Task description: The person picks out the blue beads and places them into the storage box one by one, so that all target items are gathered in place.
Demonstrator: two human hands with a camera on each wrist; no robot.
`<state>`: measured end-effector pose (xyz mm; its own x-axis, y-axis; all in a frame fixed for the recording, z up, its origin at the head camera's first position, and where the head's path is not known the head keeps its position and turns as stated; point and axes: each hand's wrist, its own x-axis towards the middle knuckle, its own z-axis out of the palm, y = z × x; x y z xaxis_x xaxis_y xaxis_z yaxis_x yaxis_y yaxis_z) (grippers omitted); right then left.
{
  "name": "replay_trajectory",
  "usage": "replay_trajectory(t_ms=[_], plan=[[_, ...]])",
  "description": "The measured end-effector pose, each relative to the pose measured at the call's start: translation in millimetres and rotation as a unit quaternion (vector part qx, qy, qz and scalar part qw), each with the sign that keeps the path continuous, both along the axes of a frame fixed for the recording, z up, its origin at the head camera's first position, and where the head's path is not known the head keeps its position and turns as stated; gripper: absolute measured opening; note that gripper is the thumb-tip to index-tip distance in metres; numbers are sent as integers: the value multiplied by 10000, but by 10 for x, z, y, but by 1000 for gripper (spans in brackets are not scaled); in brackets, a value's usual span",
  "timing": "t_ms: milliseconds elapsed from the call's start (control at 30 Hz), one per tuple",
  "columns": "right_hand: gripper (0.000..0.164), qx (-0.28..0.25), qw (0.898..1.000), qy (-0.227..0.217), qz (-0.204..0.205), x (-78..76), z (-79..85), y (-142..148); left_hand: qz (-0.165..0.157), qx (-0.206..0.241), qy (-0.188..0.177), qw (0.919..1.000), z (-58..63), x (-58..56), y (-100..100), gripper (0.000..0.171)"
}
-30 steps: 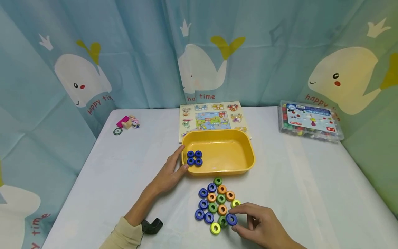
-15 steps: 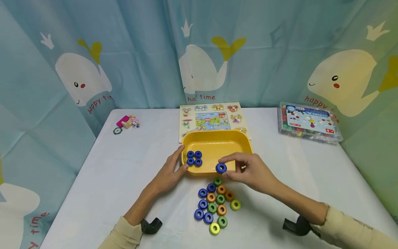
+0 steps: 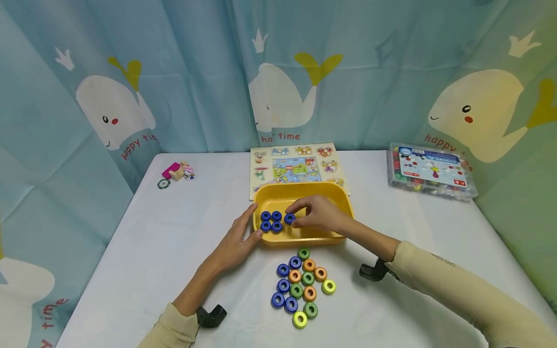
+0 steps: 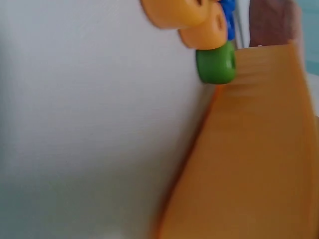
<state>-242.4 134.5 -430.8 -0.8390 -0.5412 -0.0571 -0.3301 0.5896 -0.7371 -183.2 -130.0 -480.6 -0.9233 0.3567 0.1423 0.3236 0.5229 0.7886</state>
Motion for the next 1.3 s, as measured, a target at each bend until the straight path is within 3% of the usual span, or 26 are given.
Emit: replay_trajectory(t_ms=[167, 333, 667, 867, 1033, 1167, 1300], plan=[[28, -114, 9992, -369, 139, -67, -124, -57, -48, 15, 27, 10000, -6, -4, -5, 66], [27, 64, 9990, -399, 176, -101, -165, -86, -48, 54, 57, 10000, -1, -3, -9, 66], [25, 222, 9974, -662, 202, -121, -192, -92, -25, 11, 11, 10000, 3, -3, -5, 66], [27, 205, 9984, -524, 109, -93, -128, -59, -23, 20, -44, 10000, -1, 3, -5, 66], [25, -182, 9993, -137, 288, 69, 123, 23, -10, 19, -97, 10000, 12, 12, -1, 66], [22, -364, 9935, 166, 1064, 324, 284, 46, -15, 32, -24, 10000, 11, 7, -9, 65], [24, -309, 9874, 173, 1541, 567, 275, 28, -57, 34, 18, 10000, 9, -5, -16, 66]])
